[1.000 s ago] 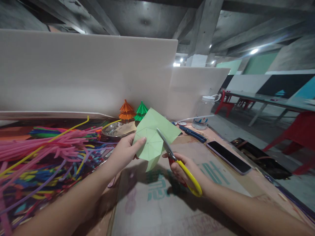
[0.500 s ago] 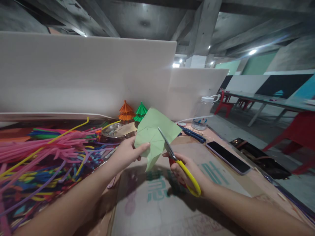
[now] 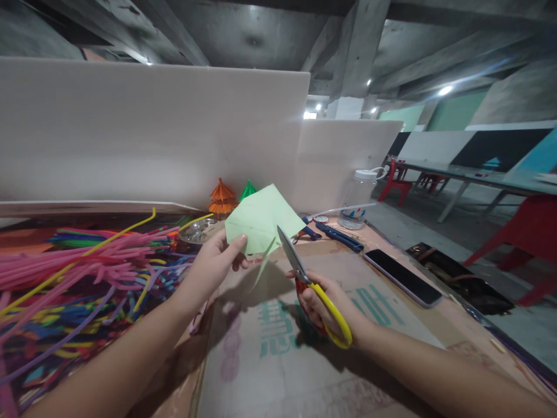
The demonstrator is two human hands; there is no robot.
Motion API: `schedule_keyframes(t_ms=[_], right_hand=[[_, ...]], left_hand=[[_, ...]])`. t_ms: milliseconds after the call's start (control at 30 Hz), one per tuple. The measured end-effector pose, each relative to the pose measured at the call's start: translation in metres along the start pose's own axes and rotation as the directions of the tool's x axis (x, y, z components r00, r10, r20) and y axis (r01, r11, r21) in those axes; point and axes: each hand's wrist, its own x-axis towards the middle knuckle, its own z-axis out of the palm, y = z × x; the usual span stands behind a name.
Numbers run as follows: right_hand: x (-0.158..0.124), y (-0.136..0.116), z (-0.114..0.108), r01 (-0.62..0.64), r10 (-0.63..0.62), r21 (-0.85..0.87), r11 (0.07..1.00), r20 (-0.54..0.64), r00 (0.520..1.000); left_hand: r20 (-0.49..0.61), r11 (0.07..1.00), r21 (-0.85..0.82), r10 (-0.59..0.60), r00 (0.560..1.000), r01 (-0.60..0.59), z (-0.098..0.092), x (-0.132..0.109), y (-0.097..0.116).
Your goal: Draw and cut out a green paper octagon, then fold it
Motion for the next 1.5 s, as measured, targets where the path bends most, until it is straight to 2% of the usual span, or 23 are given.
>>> schedule_keyframes(t_ms=[100,233,333,467,600,700,800,900,1067,1267,1367,1500], right_hand=[[0.000,0.006,-0.003,0.066,-0.066,-0.010,0.998,0.061,0.996],[-0.001,0.009,-0.003,0.072,-0.071,-0.002,0.997,0.090,0.993],[-0.001,0.005,-0.001,0.088,-0.087,-0.010,0.996,0.090,0.992],[-0.001,0.002,0.000,0.069,-0.066,-0.026,0.997,0.084,0.994],[-0.003,0.003,0.000,0.087,-0.085,-0.007,0.996,0.153,0.985],[-0.008,-0.001,0.002,0.081,-0.092,0.061,0.995,0.226,0.970],[-0.009,-0.003,0.003,0.077,-0.086,0.046,0.996,0.265,0.960],[-0.007,0.004,0.003,0.116,-0.123,0.040,0.992,0.267,0.956],[-0.005,0.016,0.002,0.127,-0.154,0.133,0.983,0.221,0.963],[-0.008,0.007,0.002,0.120,-0.131,0.068,0.990,0.199,0.971],[-0.007,0.004,0.002,0.105,-0.111,0.047,0.993,0.150,0.982],[-0.004,0.004,0.000,0.138,-0.141,0.037,0.990,0.106,0.984]], left_hand=[[0.003,0.999,0.024,0.049,0.999,-0.049,-0.001,-0.001,0.000],[-0.022,0.990,0.089,0.116,0.993,-0.113,-0.006,-0.001,0.001],[-0.103,0.970,0.196,0.169,0.980,-0.147,-0.017,0.003,0.002],[-0.251,0.929,0.342,0.233,0.940,-0.139,-0.035,0.009,0.002],[-0.281,0.930,0.342,0.236,0.930,-0.133,-0.039,0.009,0.004],[-0.253,0.960,0.253,0.184,0.950,-0.119,-0.032,0.005,0.007],[-0.224,0.988,0.130,0.111,0.968,-0.083,-0.024,0.004,0.009],[-0.188,0.998,0.018,0.060,0.980,-0.058,-0.017,0.003,0.010],[-0.152,0.994,-0.093,0.045,0.987,-0.060,-0.005,-0.002,0.011],[-0.012,0.995,-0.098,0.022,1.000,-0.023,0.008,-0.009,0.012],[0.058,0.998,-0.061,0.010,0.998,-0.006,0.008,-0.010,0.014],[0.096,1.000,0.007,0.002,0.995,-0.002,0.005,-0.011,0.014]])
